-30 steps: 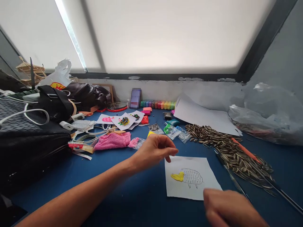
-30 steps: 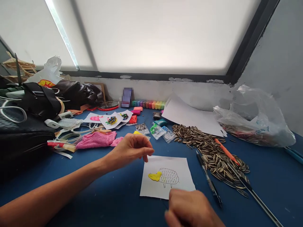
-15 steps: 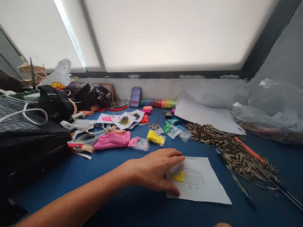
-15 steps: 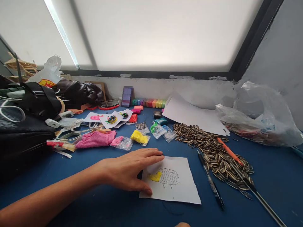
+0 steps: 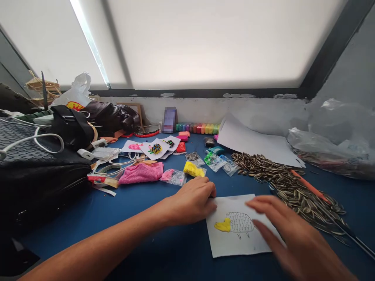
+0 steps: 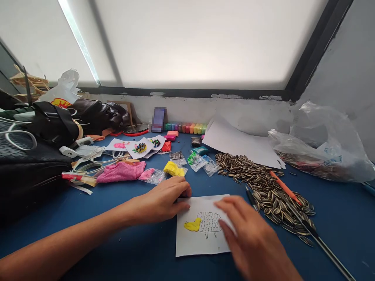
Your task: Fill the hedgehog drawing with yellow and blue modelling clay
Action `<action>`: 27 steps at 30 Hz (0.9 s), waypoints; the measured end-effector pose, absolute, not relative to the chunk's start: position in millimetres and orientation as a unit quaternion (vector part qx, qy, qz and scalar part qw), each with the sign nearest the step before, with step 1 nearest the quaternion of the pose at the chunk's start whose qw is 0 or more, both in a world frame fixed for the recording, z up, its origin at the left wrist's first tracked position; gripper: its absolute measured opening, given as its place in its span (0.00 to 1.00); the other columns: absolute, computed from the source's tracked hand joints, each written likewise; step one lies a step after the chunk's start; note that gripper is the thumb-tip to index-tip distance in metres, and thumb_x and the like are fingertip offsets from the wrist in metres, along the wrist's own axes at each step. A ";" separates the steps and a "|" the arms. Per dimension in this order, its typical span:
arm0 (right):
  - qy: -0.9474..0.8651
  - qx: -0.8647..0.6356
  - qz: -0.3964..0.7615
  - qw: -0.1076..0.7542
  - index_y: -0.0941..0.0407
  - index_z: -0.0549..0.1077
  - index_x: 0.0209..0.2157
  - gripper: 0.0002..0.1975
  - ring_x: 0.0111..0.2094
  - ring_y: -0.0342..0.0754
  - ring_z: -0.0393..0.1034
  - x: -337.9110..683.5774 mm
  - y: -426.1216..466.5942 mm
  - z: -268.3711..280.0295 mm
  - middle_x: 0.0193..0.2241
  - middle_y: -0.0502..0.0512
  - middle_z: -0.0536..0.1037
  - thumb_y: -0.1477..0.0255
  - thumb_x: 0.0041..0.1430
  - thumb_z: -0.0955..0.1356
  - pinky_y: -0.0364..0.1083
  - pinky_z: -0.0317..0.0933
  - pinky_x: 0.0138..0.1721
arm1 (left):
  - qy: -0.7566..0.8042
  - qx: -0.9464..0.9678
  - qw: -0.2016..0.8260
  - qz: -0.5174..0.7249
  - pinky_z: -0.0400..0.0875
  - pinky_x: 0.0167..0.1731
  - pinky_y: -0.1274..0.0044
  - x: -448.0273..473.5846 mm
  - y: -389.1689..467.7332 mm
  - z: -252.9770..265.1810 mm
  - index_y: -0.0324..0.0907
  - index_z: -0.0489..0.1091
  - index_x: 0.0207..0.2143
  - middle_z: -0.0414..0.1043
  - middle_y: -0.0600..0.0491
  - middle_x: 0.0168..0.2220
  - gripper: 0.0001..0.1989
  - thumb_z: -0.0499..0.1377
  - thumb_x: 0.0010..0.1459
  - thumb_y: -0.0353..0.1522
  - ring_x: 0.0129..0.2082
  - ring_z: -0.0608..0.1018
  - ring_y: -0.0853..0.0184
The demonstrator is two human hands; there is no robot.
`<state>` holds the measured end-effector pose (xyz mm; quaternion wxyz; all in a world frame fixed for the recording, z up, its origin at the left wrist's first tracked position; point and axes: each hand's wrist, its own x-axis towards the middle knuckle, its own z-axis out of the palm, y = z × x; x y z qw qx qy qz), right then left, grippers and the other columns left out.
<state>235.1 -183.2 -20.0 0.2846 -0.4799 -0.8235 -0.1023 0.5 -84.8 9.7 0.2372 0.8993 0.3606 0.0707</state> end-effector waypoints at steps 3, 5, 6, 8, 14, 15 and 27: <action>-0.783 -0.576 -0.098 0.213 0.59 0.75 0.50 0.20 0.50 0.61 0.74 248.5 -159.0 -26.0 0.48 0.65 0.79 0.67 0.65 0.60 0.60 0.69 0.49 | 0.353 0.896 0.260 0.067 0.67 0.40 0.74 -0.2 -84.2 9.4 0.39 0.68 0.35 0.69 0.49 0.41 0.03 0.59 0.58 0.29 0.41 0.71 0.63; -0.784 -0.581 -0.080 0.201 0.61 0.76 0.50 0.21 0.50 0.62 0.74 252.7 -151.6 -30.2 0.48 0.67 0.79 0.68 0.64 0.59 0.62 0.68 0.51 | 0.341 0.899 0.263 0.076 0.66 0.39 0.74 0.7 -84.2 8.0 0.39 0.68 0.33 0.69 0.49 0.39 0.01 0.58 0.58 0.27 0.40 0.71 0.64; -0.786 -0.581 -0.075 0.197 0.61 0.76 0.50 0.21 0.49 0.61 0.74 253.1 -150.5 -30.2 0.47 0.66 0.80 0.68 0.64 0.59 0.62 0.68 0.50 | 0.336 0.899 0.267 0.089 0.66 0.39 0.74 1.4 -84.3 7.0 0.40 0.67 0.32 0.69 0.49 0.38 0.02 0.57 0.58 0.26 0.40 0.71 0.64; -0.787 -0.581 -0.055 0.198 0.59 0.76 0.51 0.20 0.47 0.59 0.75 251.4 -152.2 -24.7 0.45 0.64 0.81 0.68 0.63 0.60 0.60 0.69 0.49 | 0.330 0.891 0.285 0.126 0.66 0.36 0.75 3.0 -84.0 5.0 0.40 0.67 0.31 0.70 0.51 0.36 0.03 0.56 0.58 0.25 0.36 0.71 0.65; -0.643 -0.631 0.302 0.312 0.53 0.78 0.42 0.18 0.35 0.52 0.77 243.8 -166.9 13.9 0.35 0.55 0.81 0.55 0.59 0.67 0.45 0.72 0.32 | 0.285 0.837 0.349 0.310 0.68 0.34 0.78 6.3 -85.3 7.2 0.40 0.66 0.37 0.71 0.53 0.36 0.04 0.58 0.58 0.26 0.35 0.72 0.69; -0.633 -0.618 0.327 0.334 0.53 0.78 0.37 0.17 0.34 0.51 0.76 242.3 -168.9 18.9 0.31 0.53 0.81 0.54 0.58 0.68 0.44 0.71 0.32 | 0.265 0.823 0.352 0.357 0.69 0.35 0.78 6.1 -87.0 8.7 0.40 0.67 0.39 0.72 0.53 0.37 0.05 0.58 0.58 0.26 0.36 0.72 0.69; -0.677 -0.594 0.161 0.404 0.50 0.71 0.29 0.08 0.38 0.54 0.77 225.8 -189.7 12.2 0.45 0.55 0.82 0.63 0.59 0.68 0.49 0.70 0.42 | 0.295 0.715 0.502 0.387 0.69 0.49 0.71 -2.5 -72.4 16.7 0.37 0.71 0.44 0.74 0.47 0.44 0.16 0.50 0.67 0.39 0.45 0.75 0.63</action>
